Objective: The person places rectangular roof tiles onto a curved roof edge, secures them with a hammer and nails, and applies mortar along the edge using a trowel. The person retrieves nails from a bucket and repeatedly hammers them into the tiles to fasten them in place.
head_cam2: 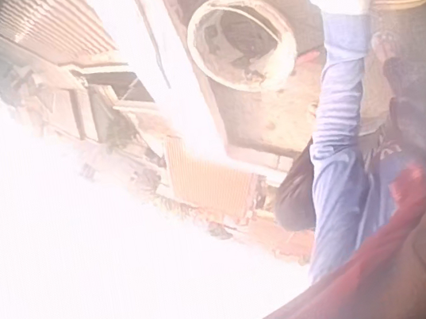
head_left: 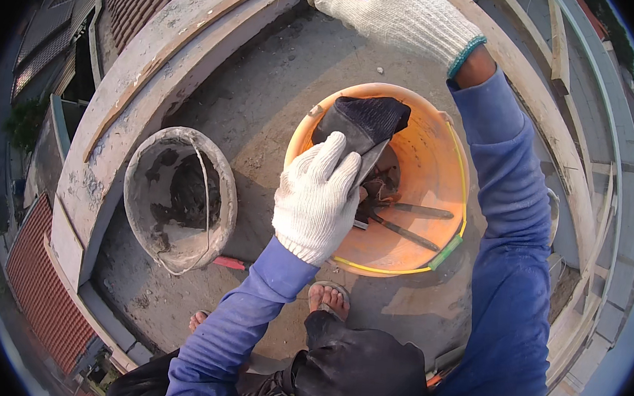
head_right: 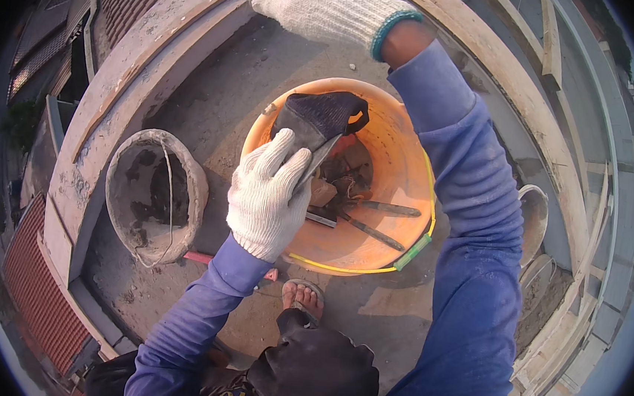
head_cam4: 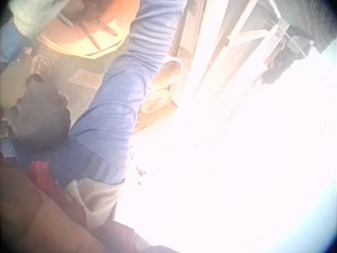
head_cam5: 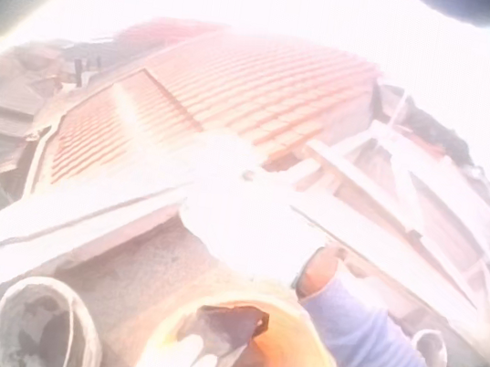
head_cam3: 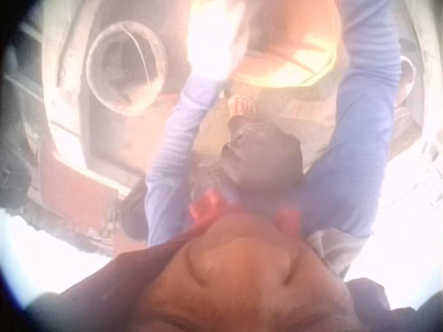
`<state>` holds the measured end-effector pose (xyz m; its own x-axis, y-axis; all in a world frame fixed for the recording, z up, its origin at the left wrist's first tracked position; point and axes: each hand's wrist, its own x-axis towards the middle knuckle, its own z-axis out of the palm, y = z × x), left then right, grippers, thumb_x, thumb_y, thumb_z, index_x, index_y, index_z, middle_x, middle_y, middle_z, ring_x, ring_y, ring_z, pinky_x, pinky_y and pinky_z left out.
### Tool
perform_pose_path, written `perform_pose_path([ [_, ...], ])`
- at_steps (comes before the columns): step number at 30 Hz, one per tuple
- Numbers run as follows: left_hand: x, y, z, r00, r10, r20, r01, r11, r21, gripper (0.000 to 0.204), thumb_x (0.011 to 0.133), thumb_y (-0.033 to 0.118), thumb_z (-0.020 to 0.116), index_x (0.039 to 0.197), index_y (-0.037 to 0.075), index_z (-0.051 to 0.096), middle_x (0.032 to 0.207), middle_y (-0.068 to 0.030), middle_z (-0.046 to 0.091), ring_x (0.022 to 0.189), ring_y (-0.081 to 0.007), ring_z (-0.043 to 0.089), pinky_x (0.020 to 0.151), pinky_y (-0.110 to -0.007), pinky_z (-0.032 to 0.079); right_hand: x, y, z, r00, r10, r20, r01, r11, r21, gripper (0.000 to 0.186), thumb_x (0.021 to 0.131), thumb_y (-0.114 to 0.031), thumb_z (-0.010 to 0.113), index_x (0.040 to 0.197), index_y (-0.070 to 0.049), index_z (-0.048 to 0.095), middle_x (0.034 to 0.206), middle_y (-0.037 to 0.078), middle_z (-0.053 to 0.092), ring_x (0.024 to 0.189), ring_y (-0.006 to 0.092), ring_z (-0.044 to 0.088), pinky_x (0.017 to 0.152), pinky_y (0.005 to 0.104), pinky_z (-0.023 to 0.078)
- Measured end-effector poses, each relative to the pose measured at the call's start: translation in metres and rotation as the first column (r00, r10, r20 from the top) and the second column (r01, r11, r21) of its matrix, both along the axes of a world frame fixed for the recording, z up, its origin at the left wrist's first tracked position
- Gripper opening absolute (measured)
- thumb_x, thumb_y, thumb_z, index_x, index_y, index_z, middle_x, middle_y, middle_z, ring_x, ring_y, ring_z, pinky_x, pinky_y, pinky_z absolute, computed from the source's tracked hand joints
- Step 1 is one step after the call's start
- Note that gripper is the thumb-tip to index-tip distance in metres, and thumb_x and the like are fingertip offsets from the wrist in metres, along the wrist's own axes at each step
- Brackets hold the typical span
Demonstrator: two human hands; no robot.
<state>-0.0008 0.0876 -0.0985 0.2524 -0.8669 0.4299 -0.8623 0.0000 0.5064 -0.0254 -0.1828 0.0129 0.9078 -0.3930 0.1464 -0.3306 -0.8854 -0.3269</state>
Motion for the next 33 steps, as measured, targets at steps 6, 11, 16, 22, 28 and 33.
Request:
perform_pose_path([
  [6, 0.006, 0.001, 0.001, 0.998, 0.059, 0.000, -0.059, 0.997, -0.044, 0.038, 0.084, 0.004, 0.088, 0.122, 0.009, 0.084, 0.134, -0.0154, 0.078, 0.120, -0.0385, 0.074, 0.103, -0.047, 0.060, -0.152, 0.074, 0.008, 0.926, 0.041, -0.376, 0.083, 0.948, 0.307, 0.033, 0.102, -0.032, 0.063, 0.120, -0.013, 0.084, 0.108, 0.015, 0.082, 0.102, 0.0336, 0.079, 0.096, 0.0455, 0.061],
  [11, 0.002, -0.003, -0.004, 0.987, 0.028, 0.156, -0.010, 0.994, -0.113, 0.040, 0.086, 0.003, 0.085, 0.125, 0.011, 0.083, 0.135, -0.0137, 0.078, 0.127, -0.0369, 0.071, 0.111, -0.048, 0.056, -0.175, 0.105, -0.121, 0.875, 0.044, -0.482, 0.002, 0.996, 0.094, 0.023, 0.096, -0.018, 0.069, 0.114, -0.014, 0.082, 0.106, 0.020, 0.080, 0.103, 0.0382, 0.078, 0.090, 0.0475, 0.062],
  [16, 0.002, 0.000, -0.010, 0.985, -0.012, 0.170, 0.032, 0.992, -0.119, 0.042, 0.087, 0.004, 0.084, 0.128, 0.012, 0.081, 0.133, -0.0121, 0.078, 0.129, -0.0368, 0.070, 0.115, -0.050, 0.054, -0.133, 0.091, -0.166, 0.780, 0.004, -0.625, 0.158, 0.966, 0.203, 0.024, 0.100, -0.021, 0.068, 0.115, -0.011, 0.084, 0.123, 0.012, 0.082, 0.113, 0.0354, 0.078, 0.095, 0.0475, 0.062],
  [22, 0.001, 0.002, -0.008, 0.989, 0.012, 0.148, 0.005, 0.994, -0.114, 0.043, 0.087, 0.003, 0.083, 0.129, 0.012, 0.081, 0.132, -0.0120, 0.078, 0.127, -0.0377, 0.071, 0.114, -0.050, 0.055, -0.128, 0.101, -0.184, 0.600, 0.053, -0.798, 0.011, 0.997, 0.074, 0.033, 0.100, -0.026, 0.072, 0.129, -0.015, 0.082, 0.136, 0.010, 0.079, 0.127, 0.0311, 0.075, 0.105, 0.0468, 0.059],
  [28, 0.000, 0.001, -0.006, 0.993, 0.009, 0.116, 0.002, 0.996, -0.092, 0.042, 0.087, 0.002, 0.083, 0.128, 0.011, 0.081, 0.130, -0.0128, 0.078, 0.126, -0.0380, 0.071, 0.113, -0.050, 0.055, -0.133, 0.092, -0.168, 0.492, 0.066, -0.868, 0.048, 0.994, 0.102, 0.040, 0.099, -0.026, 0.073, 0.138, -0.018, 0.078, 0.138, 0.013, 0.078, 0.129, 0.0317, 0.074, 0.108, 0.0444, 0.058],
  [33, 0.002, 0.000, -0.007, 0.993, 0.015, 0.120, 0.001, 0.991, -0.135, 0.042, 0.086, 0.002, 0.084, 0.127, 0.011, 0.081, 0.129, -0.0127, 0.078, 0.125, -0.0380, 0.072, 0.113, -0.051, 0.055, -0.124, 0.092, -0.181, 0.654, 0.079, -0.752, 0.093, 0.978, 0.184, 0.037, 0.101, -0.028, 0.066, 0.135, -0.020, 0.078, 0.139, 0.011, 0.075, 0.137, 0.0300, 0.068, 0.110, 0.0429, 0.055],
])
